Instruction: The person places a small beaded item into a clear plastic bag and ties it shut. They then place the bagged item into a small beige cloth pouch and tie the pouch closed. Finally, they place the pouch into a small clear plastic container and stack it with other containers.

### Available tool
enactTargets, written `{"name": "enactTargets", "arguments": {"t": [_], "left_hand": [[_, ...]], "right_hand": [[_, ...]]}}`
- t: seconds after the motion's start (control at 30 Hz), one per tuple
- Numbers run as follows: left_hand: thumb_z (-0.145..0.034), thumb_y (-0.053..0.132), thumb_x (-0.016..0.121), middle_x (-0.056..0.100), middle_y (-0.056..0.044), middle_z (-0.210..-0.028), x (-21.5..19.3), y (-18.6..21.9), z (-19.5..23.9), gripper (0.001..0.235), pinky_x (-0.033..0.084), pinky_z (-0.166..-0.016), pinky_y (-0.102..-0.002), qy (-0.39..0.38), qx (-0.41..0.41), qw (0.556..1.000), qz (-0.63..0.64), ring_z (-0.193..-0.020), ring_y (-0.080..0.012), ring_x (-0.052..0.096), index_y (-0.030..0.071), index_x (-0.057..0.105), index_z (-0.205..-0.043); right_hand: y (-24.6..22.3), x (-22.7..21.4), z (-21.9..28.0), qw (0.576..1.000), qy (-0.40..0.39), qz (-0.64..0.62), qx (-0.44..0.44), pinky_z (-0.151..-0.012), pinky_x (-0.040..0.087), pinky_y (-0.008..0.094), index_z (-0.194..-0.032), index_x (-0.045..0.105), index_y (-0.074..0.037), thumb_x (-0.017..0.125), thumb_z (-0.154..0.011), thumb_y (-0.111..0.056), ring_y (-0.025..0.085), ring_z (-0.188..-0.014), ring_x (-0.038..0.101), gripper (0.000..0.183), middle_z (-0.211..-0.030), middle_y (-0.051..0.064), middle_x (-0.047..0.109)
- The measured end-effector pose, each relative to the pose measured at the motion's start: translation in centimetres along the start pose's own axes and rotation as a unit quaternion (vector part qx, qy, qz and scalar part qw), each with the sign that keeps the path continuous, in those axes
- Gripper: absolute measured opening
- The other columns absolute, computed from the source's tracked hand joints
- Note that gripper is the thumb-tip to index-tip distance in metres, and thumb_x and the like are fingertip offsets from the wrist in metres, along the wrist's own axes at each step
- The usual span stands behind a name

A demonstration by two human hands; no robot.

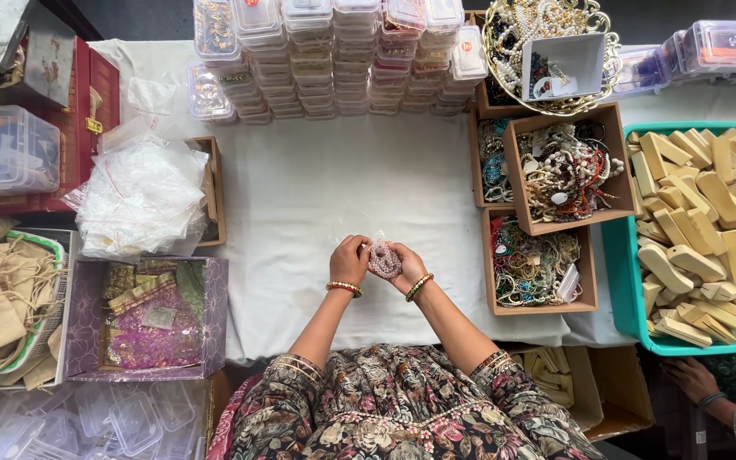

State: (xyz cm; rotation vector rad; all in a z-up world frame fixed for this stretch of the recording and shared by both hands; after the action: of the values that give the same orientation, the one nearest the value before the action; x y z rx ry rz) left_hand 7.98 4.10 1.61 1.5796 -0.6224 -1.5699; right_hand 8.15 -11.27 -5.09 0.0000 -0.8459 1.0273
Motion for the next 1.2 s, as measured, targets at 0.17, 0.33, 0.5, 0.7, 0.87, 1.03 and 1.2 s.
{"name": "enactTargets", "arguments": {"t": [0.17, 0.33, 0.5, 0.7, 0.87, 1.03, 1.2], "left_hand": [[-0.088, 0.007, 0.067, 0.067, -0.006, -0.09, -0.2, 1.2, 0.4, 0.018, 0.054, -0.07, -0.04, 0.034, 0.053, 0.998, -0.025, -0.079, -0.0274, 0.067, 0.014, 0.076, -0.102], [-0.088, 0.005, 0.065, 0.065, -0.007, -0.089, -0.1, 2.0, 0.0, 0.021, 0.054, -0.073, -0.04, 0.009, 0.081, 0.996, -0.04, -0.084, -0.0283, 0.066, 0.014, 0.076, -0.104], [-0.088, 0.004, 0.064, 0.065, -0.007, -0.094, 0.7, 1.7, 0.2, 0.023, 0.055, -0.075, -0.041, 0.045, 0.071, 0.995, -0.052, -0.088, -0.0285, 0.066, 0.014, 0.075, -0.106], [-0.087, 0.004, 0.064, 0.065, -0.006, -0.095, 0.2, 2.2, 0.2, 0.027, 0.055, -0.076, -0.04, 0.066, 0.063, 0.993, -0.08, -0.09, -0.0269, 0.066, 0.014, 0.074, -0.11], [-0.081, 0.003, 0.065, 0.066, -0.007, -0.097, 0.7, 1.4, 0.0, 0.028, 0.056, -0.078, -0.04, 0.088, 0.118, 0.982, -0.115, -0.093, -0.0295, 0.065, 0.011, 0.073, -0.108], [-0.084, 0.007, 0.068, 0.067, -0.007, -0.094, 2.5, -1.5, -1.2, 0.011, 0.057, -0.079, -0.04, 0.063, 0.112, 0.981, -0.143, -0.092, -0.0291, 0.066, 0.009, 0.071, -0.094], [-0.085, 0.013, 0.072, 0.067, -0.008, -0.092, 1.6, -0.5, -1.1, 0.006, 0.056, -0.074, -0.042, 0.027, 0.087, 0.988, -0.128, -0.088, -0.0302, 0.068, 0.011, 0.071, -0.091]], "right_hand": [[-0.6, 0.2, 0.1, 0.999, -0.028, 0.02, 0.035, -0.093, 0.062, 0.052, -0.118, 0.058, 0.001, 0.049, -0.103, -0.023, 0.03, -0.106, 0.07, 0.029, -0.118, 0.017, 0.068], [-0.7, -0.2, -0.5, 0.999, -0.023, 0.008, 0.026, -0.095, 0.061, 0.051, -0.119, 0.058, 0.001, 0.048, -0.103, -0.022, 0.029, -0.107, 0.069, 0.03, -0.118, 0.017, 0.067], [0.0, -1.0, -1.5, 0.998, 0.03, -0.05, -0.027, -0.093, 0.059, 0.046, -0.124, 0.058, -0.002, 0.045, -0.106, -0.024, 0.027, -0.109, 0.068, 0.032, -0.118, 0.014, 0.068], [-0.2, 1.9, 0.4, 0.999, -0.022, 0.027, 0.015, -0.092, 0.06, 0.042, -0.124, 0.059, 0.001, 0.047, -0.108, -0.032, 0.024, -0.103, 0.07, 0.038, -0.116, 0.013, 0.068], [0.9, -0.4, -1.8, 0.991, -0.001, 0.137, -0.001, -0.088, 0.061, 0.039, -0.124, 0.061, -0.003, 0.053, -0.098, -0.005, 0.021, -0.097, 0.07, 0.028, -0.111, 0.009, 0.07], [2.4, -2.3, -3.8, 0.975, 0.019, 0.221, 0.01, -0.085, 0.062, 0.037, -0.124, 0.06, -0.001, 0.052, -0.096, 0.001, 0.02, -0.094, 0.071, 0.029, -0.108, 0.009, 0.07], [2.3, -3.2, -4.6, 0.979, 0.062, 0.195, -0.001, -0.082, 0.066, 0.042, -0.122, 0.062, -0.003, 0.051, -0.094, 0.001, 0.023, -0.093, 0.073, 0.03, -0.106, 0.01, 0.072]]}}
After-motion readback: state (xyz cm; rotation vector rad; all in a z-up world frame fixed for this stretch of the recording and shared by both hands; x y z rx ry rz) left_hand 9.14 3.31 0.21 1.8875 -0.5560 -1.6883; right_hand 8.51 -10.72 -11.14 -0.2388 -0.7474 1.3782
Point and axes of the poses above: each hand's wrist, its own z-axis away from the middle knuckle, its own x-axis out of the palm, y = z × x, the point moved 6 cm from there along -z, towards the middle knuckle
